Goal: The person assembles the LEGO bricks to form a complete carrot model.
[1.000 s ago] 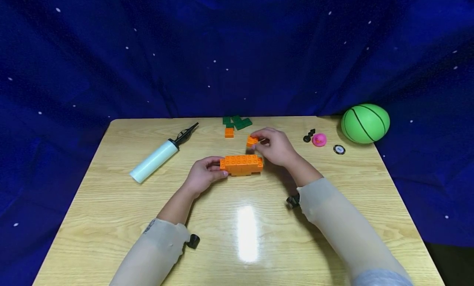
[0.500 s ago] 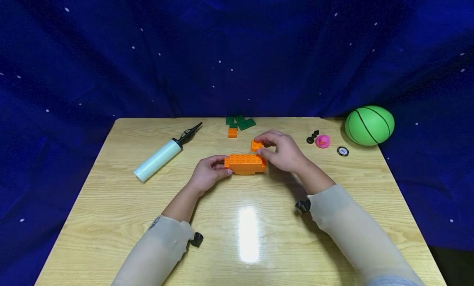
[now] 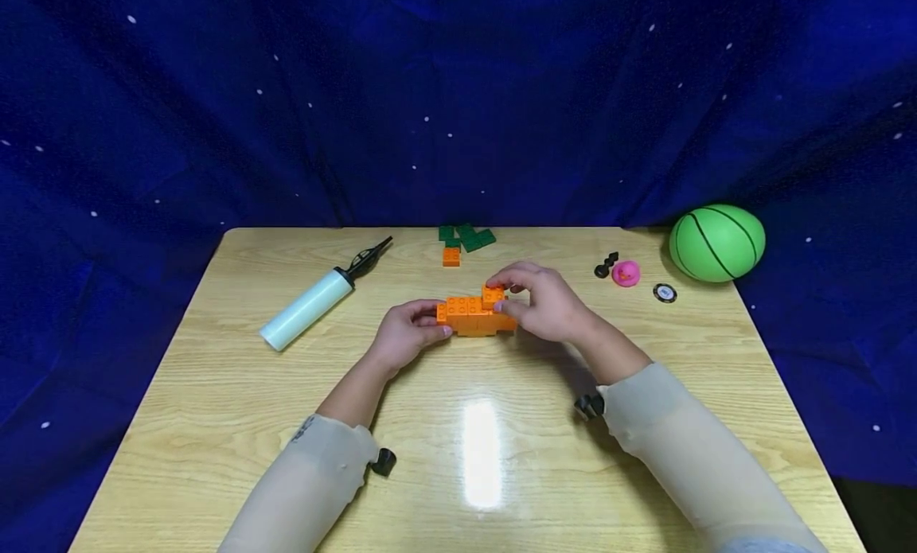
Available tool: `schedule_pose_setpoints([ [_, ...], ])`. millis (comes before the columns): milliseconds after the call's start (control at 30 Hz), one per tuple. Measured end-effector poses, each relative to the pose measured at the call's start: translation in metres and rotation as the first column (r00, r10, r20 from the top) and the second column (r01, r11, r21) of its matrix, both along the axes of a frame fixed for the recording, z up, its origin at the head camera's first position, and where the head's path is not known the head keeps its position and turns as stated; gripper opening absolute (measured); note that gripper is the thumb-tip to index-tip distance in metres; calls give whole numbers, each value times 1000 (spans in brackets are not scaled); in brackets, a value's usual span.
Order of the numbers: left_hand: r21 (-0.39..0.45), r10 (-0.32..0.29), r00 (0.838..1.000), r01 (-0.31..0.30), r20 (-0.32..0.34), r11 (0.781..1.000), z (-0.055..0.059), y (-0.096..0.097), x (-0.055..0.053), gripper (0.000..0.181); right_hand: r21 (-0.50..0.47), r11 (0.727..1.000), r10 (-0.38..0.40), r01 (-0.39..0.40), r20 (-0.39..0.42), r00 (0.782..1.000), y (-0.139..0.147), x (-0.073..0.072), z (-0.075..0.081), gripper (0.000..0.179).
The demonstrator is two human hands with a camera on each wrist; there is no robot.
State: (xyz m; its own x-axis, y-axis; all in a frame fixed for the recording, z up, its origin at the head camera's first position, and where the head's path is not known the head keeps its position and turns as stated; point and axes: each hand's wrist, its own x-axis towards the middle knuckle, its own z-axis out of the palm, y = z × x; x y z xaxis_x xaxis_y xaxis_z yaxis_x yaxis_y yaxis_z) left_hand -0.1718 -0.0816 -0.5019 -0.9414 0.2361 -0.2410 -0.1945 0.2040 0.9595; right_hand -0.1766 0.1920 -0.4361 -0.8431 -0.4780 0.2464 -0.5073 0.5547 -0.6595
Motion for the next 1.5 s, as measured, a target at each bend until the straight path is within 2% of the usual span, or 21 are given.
schedule_pose_setpoints([
  [300, 44, -1, 1000, 1, -5, 999, 0, 2, -2, 50, 41, 999, 20, -19, -30, 999, -2, -2, 2, 29],
  [433, 47, 4, 1000, -4, -10, 999, -2, 2, 2, 49, 30, 999, 20, -20, -19, 1000, -3, 2, 1, 29],
  [633, 62, -13, 1000, 12, 4, 998, -10, 3, 10, 49, 44, 999, 13, -13, 11, 1000, -3, 11, -3, 28],
  [767, 54, -15, 1000, 16, -12, 998, -13, 4, 10, 49, 44, 999, -7, 7, 2, 1000, -2, 13, -4, 29],
  [1000, 44, -8, 999, 9, -39, 999, -8, 1, 4, 50, 40, 999, 1, 1, -33, 999, -5, 7, 0, 28],
  [1233, 30, -12, 999, 13, -53, 999, -6, 1, 6, 50, 79, 997, 24, -18, -75, 997, -7, 7, 0, 26],
  [1500, 3, 1, 998, 0, -70, 1000, -4, 3, 6, 48, 114, 993, 10, -1, -84, 996, -7, 7, 0, 25],
])
